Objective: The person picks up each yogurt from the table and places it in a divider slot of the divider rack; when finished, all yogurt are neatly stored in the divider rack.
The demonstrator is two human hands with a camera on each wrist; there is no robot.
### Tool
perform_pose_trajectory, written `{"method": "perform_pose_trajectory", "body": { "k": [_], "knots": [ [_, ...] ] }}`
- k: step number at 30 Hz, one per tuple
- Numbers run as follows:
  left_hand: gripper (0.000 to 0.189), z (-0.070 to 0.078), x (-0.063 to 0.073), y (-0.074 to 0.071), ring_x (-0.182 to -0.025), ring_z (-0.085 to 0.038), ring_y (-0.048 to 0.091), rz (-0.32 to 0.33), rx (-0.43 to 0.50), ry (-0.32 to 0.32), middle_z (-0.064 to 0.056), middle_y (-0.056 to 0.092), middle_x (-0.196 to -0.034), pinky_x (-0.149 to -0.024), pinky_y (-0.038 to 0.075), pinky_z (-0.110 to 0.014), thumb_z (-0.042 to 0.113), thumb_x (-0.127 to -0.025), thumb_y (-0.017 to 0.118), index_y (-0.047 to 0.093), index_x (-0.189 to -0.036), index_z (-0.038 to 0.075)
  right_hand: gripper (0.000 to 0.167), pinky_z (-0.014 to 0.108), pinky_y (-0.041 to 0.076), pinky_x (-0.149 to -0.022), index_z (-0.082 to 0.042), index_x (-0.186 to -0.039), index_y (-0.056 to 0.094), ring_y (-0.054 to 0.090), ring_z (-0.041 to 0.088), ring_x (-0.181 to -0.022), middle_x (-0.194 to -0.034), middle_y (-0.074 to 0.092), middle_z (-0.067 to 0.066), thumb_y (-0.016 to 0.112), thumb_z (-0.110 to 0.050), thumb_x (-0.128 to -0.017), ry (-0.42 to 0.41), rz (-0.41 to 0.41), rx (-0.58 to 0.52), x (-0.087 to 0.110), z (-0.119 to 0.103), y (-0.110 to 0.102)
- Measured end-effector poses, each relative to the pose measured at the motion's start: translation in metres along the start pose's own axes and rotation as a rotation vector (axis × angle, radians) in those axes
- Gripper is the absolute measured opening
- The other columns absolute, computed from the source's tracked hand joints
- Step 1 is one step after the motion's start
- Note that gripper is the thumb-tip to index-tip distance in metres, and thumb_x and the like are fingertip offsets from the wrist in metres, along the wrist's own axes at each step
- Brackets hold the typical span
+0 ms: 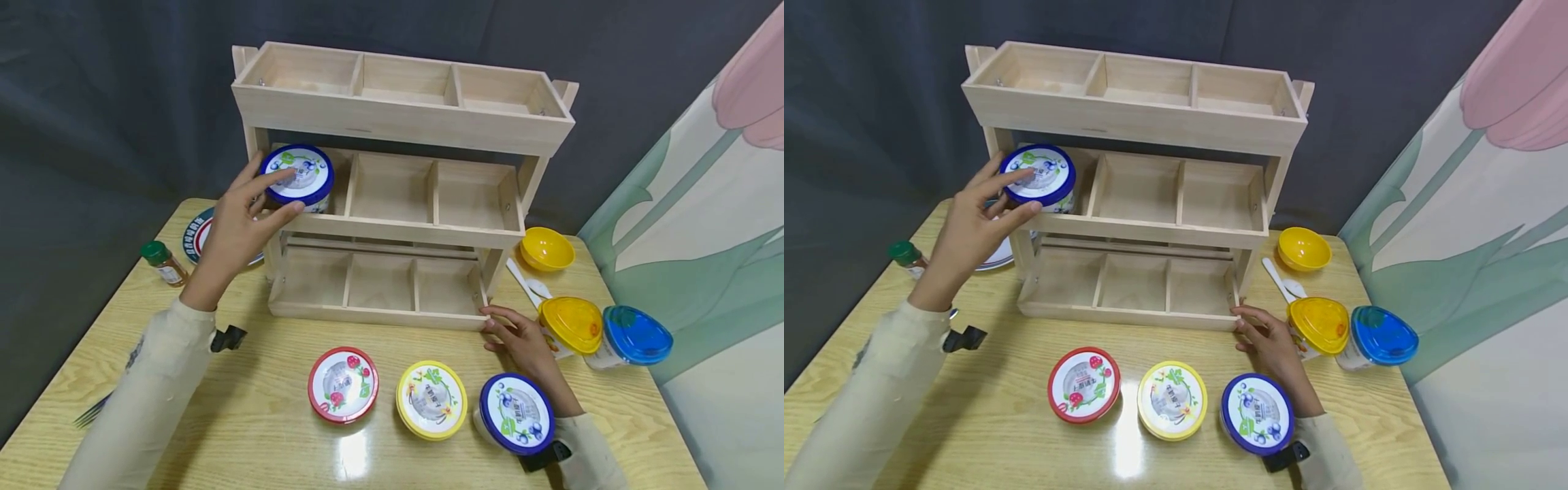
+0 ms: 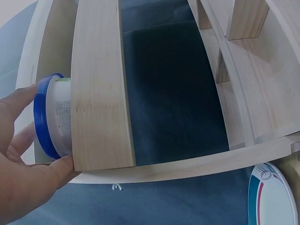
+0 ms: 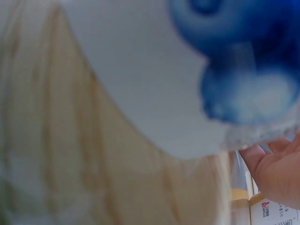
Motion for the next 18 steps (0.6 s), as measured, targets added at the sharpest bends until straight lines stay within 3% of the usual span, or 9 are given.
{"method": "perform_pose_trajectory", "body": {
  "k": [5,10,15,18],
  "knots": [
    [0.051,0.003,0.004,-0.003,-0.163,-0.033,0.026,0.032,-0.017,0.033,-0.009,0.024,-0.178,-0.125,0.037,-0.052,0.017,-0.103,0.079,0.065,-0.150,0.006,0.039,0.029,0.066,-0.081,0.010,-0.147,0.057,0.071,0.007,-0.105,-0.151,0.051,0.029,0.056,-0.009,-0.114,-0.026,-0.006,0.001,0.000,0.001,0.000],
    [0.047,0.008,0.015,-0.010,-0.163,-0.026,0.028,0.091,-0.015,0.029,-0.001,0.028,-0.178,-0.127,0.035,-0.049,0.013,-0.102,0.079,0.068,-0.147,0.005,0.039,0.029,0.067,-0.082,0.009,-0.147,0.058,0.071,0.007,-0.106,-0.148,0.055,0.022,0.057,-0.011,-0.114,-0.017,-0.009,-0.008,0.000,0.001,-0.001],
    [0.037,0.016,0.036,-0.013,-0.162,-0.021,0.030,0.162,-0.007,0.056,0.006,0.033,-0.175,-0.128,0.032,-0.052,0.008,-0.103,0.076,0.072,-0.140,0.003,0.038,0.030,0.066,-0.083,0.006,-0.147,0.060,0.071,0.008,-0.105,-0.144,0.059,0.010,0.058,-0.012,-0.114,0.009,-0.003,-0.020,-0.001,0.002,-0.001],
    [0.032,0.023,0.054,-0.014,-0.162,-0.020,0.030,0.186,-0.014,0.094,0.007,0.037,-0.173,-0.128,0.030,-0.055,0.005,-0.104,0.074,0.074,-0.136,0.003,0.038,0.030,0.066,-0.083,0.005,-0.147,0.061,0.071,0.008,-0.105,-0.146,0.058,0.011,0.058,-0.013,-0.114,0.025,0.004,-0.028,-0.001,0.002,-0.001]
  ]
}}
Point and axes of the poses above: each hand's wrist, its own x-axis away from the middle knuckle, its own y-axis out of the palm, z = x × y, the point moved 1 cm from there along -x, towards the middle knuckle
